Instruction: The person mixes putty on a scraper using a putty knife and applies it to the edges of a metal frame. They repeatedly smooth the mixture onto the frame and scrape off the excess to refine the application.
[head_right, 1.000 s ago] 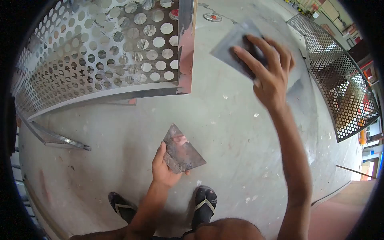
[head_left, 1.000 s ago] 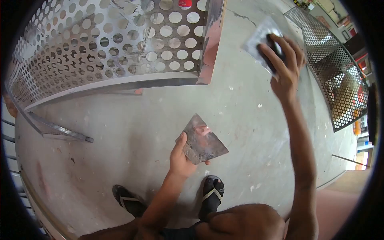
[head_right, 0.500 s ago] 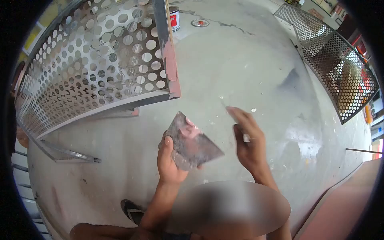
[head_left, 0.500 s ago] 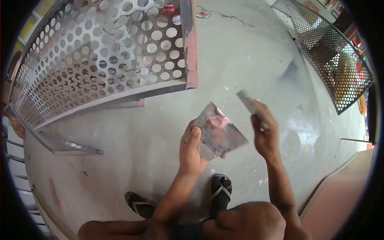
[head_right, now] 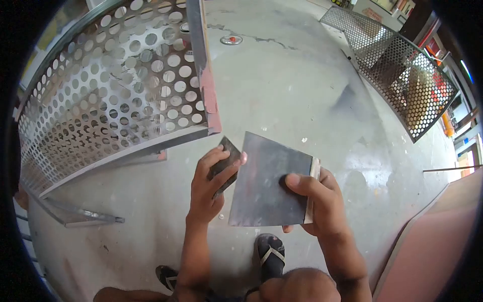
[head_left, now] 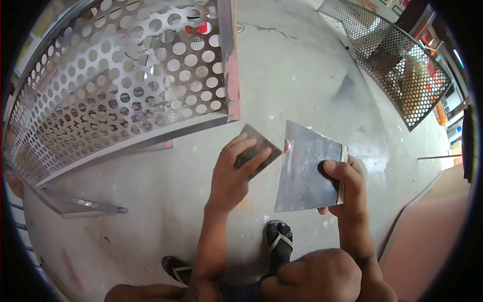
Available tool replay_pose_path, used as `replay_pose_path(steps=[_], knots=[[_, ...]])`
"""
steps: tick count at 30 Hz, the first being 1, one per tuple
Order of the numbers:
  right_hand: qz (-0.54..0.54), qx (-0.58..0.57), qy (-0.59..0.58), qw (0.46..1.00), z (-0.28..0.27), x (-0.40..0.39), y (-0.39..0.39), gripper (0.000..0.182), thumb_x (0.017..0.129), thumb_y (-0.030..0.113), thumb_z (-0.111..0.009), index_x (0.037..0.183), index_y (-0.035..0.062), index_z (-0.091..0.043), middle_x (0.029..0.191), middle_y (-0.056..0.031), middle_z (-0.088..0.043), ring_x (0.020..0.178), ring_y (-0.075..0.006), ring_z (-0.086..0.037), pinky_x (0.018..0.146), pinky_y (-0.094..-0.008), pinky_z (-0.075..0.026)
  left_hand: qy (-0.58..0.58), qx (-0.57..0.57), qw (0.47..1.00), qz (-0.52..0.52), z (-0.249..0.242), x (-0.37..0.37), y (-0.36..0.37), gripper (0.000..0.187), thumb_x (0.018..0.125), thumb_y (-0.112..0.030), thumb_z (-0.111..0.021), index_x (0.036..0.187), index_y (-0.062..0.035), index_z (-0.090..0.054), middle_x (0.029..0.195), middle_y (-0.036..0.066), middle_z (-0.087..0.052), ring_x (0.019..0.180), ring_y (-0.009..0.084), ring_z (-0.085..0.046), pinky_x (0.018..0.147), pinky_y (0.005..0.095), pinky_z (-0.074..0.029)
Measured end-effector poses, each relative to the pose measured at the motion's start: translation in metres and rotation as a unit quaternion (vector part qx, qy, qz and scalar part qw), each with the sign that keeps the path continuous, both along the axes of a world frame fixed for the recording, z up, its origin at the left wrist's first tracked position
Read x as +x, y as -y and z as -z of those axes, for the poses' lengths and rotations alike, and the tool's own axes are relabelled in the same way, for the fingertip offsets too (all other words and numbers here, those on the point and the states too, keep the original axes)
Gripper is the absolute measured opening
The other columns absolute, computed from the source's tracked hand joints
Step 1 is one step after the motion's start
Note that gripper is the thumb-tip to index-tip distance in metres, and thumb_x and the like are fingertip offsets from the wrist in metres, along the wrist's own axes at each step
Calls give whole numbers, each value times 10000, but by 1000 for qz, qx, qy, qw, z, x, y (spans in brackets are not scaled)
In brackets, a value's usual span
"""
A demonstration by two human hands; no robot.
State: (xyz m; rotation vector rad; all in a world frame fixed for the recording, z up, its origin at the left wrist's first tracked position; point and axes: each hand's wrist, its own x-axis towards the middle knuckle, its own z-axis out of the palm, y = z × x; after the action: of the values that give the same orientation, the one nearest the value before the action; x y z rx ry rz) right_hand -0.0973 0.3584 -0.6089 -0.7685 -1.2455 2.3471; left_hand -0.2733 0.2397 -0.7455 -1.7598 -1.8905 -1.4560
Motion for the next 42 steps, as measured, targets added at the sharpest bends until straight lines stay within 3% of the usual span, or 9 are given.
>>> replay_pose_path(steps=[2,4,8,10,11,13,16,30,42], knots=[[25,66,20,997,-1,-5,3,252,876,100,-565,1050,-83,-575,839,-168,-652,565,-249,-649,408,-340,-534,75,8,997,13,17,-5,5,496,789,133,-446,1212,-54,-624,1275,128,-506,1213,329,-512,1005,389,-434],[19,76,28,997,0,-19,2,268,882,101,-561,1088,-70,-567,820,-139,-648,594,-235,-644,479,-371,-560,320,80,943,53,16,-10,8,541,765,134,-436,1231,-68,-621,1239,138,-529,1207,334,-506,1017,378,-419],[-92,255,151,951,4,-46,-15,333,917,75,-541,1236,-16,-523,1082,-118,-600,913,-194,-618,798,-344,-527,345,-51,924,153,5,-33,18,495,837,73,-441,1286,-76,-587,1217,88,-546,1136,216,-522,1013,324,-382],[-43,534,87,840,1,-78,-2,433,881,-13,-529,1306,72,-514,1235,-110,-522,1081,-214,-551,857,-325,-486,315,-102,926,181,3,-38,27,504,832,80,-441,1289,-77,-582,1209,76,-553,1124,203,-524,1010,304,-376],[-42,533,87,841,4,-90,-2,433,881,-13,-529,1306,72,-514,1235,-110,-522,1081,-214,-551,857,-325,-486,315,-133,923,176,6,-38,32,503,837,82,-438,1290,-81,-583,1207,79,-553,1125,207,-526,1010,299,-376],[33,791,140,595,22,-114,-8,570,819,-59,-537,1345,160,-509,1284,-98,-482,1167,-272,-478,898,-373,-466,314,-168,920,166,16,-36,41,502,841,85,-436,1290,-84,-584,1205,83,-554,1125,211,-527,1010,294,-376],[78,846,128,512,41,-141,-20,641,765,-41,-578,1362,178,-497,1292,-100,-476,1188,-331,-441,929,-420,-443,362,-171,907,133,37,-34,57,495,847,89,-441,1294,-71,-580,1217,81,-553,1141,210,-525,1011,293,-375],[119,889,134,422,79,-160,-42,695,771,8,-599,1403,265,-468,1331,-51,-461,1227,-268,-425,991,-489,-345,483,-144,858,100,68,-45,71,473,859,58,-442,1305,-41,-564,1254,95,-535,1175,205,-526,1006,305,-425],[102,881,150,437,104,-148,-33,703,771,-4,-594,1400,287,-471,1356,-36,-452,1242,-272,-422,1003,-499,-355,507,-115,850,84,70,-53,82,471,851,59,-446,1307,-5,-543,1269,96,-523,1184,205,-521,987,330,-483]])
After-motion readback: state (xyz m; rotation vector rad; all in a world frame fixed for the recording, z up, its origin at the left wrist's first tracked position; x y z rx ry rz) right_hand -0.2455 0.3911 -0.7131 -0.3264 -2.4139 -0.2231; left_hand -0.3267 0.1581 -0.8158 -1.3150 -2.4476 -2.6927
